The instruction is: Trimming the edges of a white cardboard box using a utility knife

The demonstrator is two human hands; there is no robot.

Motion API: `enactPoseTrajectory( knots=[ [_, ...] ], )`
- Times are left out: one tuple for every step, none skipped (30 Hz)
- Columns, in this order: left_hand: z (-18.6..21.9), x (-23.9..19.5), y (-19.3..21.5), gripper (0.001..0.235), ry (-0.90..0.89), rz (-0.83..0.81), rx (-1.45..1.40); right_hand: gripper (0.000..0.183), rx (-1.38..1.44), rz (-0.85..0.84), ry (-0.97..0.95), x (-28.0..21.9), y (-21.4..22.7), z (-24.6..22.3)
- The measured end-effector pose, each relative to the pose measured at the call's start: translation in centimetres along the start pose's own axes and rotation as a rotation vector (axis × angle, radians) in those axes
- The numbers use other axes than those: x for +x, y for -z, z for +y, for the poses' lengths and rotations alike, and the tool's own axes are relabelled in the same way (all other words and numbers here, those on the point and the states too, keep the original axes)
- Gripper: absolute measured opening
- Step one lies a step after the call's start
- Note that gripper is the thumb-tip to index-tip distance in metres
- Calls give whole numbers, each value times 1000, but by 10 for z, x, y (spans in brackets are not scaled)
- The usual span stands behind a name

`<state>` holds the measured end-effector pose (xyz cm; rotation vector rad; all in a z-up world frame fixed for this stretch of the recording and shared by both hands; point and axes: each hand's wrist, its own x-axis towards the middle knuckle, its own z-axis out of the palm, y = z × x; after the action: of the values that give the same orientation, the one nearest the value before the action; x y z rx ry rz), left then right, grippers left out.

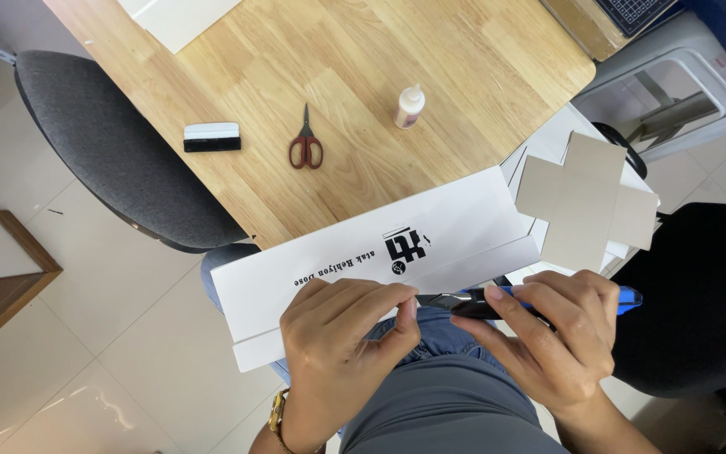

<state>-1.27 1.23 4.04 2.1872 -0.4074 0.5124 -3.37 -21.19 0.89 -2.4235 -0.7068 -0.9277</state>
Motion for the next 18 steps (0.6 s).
enactPoseTrajectory(
  knots=[
    [1, 2, 1, 16, 0, 0, 0, 43, 0, 0, 0, 0, 0, 0],
    [2, 4, 2, 17, -8, 16, 19, 43, 0, -8, 1, 1, 1, 0],
    [3, 6, 3, 19, -15, 33, 38, 44, 1, -17, 2, 1, 1, 0],
    [1, 6, 4, 19, -14, 34, 38, 44, 2, -18, 2, 1, 2, 0],
    [-1, 6, 5, 17, -19, 53, 62, 44, 6, -16, 1, 1, 2, 1],
    [-3, 6, 6, 16, -24, 71, 85, 45, 10, -14, 0, 1, 2, 1],
    [-8, 5, 11, 16, -23, 71, 84, 45, 9, -16, 0, 1, 1, 2],
    [-14, 3, 16, 15, 0, 67, 20, 45, 17, -8, 2, 1, 1, 2],
    [-19, 1, 21, 15, 26, 64, -44, 45, 27, -1, 5, 1, 0, 3],
    [-26, -7, 30, 15, 30, 66, -44, 45, 28, -4, 7, 2, 3, 4],
    [-34, -15, 39, 16, 190, 145, 9, 43, 53, -44, -24, 4, 6, 6],
    [-43, -23, 48, 17, 352, 223, 62, 42, 78, -85, -55, 6, 8, 8],
    [-52, -33, 60, 17, 363, 228, 60, 42, 82, -95, -49, 6, 12, 14],
    [-62, -43, 73, 14, 542, 355, 151, 42, 102, -134, -90, 6, 14, 21],
    [-72, -53, 84, 21, 723, 485, 242, 41, 121, -175, -126, 8, 17, 28],
    [-155, -79, 128, 21, 737, 493, 240, 41, 124, -186, -115, 8, 18, 35],
    [-215, -128, 185, 21, 1064, 228, 68, 40, 92, -237, -111, 9, 19, 41],
    [-238, -208, 248, 38, 1358, -61, -126, 39, 58, -287, -106, 10, 21, 48]
  ],
)
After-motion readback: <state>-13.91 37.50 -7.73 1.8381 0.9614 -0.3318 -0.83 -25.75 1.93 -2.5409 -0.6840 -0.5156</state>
